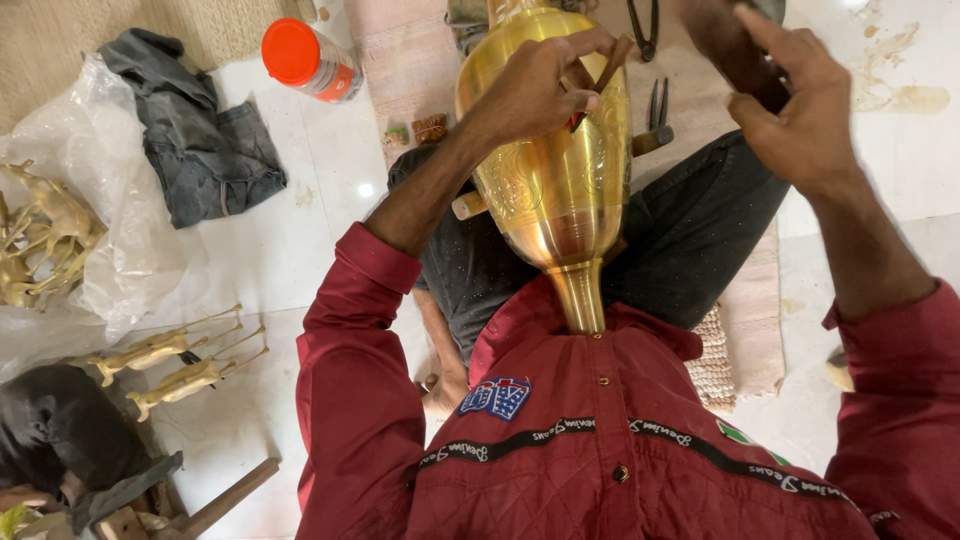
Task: The person sits on the floor with a large brass vessel held between their legs and engraves decorative patterns into its surface, positioning a chisel against the metal and striking it with a wooden mallet, repeatedly repositioning the chisel along the design.
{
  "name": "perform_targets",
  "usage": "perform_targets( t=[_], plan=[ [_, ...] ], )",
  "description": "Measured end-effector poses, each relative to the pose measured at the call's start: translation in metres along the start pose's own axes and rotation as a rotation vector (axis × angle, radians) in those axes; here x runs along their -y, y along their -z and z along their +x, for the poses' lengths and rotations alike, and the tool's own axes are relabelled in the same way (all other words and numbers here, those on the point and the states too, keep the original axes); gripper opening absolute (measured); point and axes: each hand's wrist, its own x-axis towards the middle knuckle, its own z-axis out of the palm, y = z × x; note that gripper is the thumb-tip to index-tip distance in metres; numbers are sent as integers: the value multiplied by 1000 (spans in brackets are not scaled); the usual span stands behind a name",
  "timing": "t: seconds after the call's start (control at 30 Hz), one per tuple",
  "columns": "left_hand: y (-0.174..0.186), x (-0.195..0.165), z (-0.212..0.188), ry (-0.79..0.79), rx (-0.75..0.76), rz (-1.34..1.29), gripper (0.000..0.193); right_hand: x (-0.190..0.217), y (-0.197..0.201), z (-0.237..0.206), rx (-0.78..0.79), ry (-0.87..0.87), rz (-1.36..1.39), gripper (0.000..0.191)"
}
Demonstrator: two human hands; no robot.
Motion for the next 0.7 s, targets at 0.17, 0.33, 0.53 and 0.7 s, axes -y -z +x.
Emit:
perform_targets(
  t=[0.17, 0.33, 0.53, 0.7],
  plan=[
    [-5, 6, -4, -45, -87, 13, 49, 23, 13, 20, 59, 79, -41, 64],
    [-10, 10, -8, -54, -142, 51, 50, 35, 14, 29, 40, 173, -56, 65],
    [-11, 5, -13, -26, -187, 87, 49, 31, 17, 37, 75, 155, -142, 62],
    [-16, 3, -20, -45, -246, 94, 46, 26, 19, 42, 40, 303, -78, 61]
  ],
)
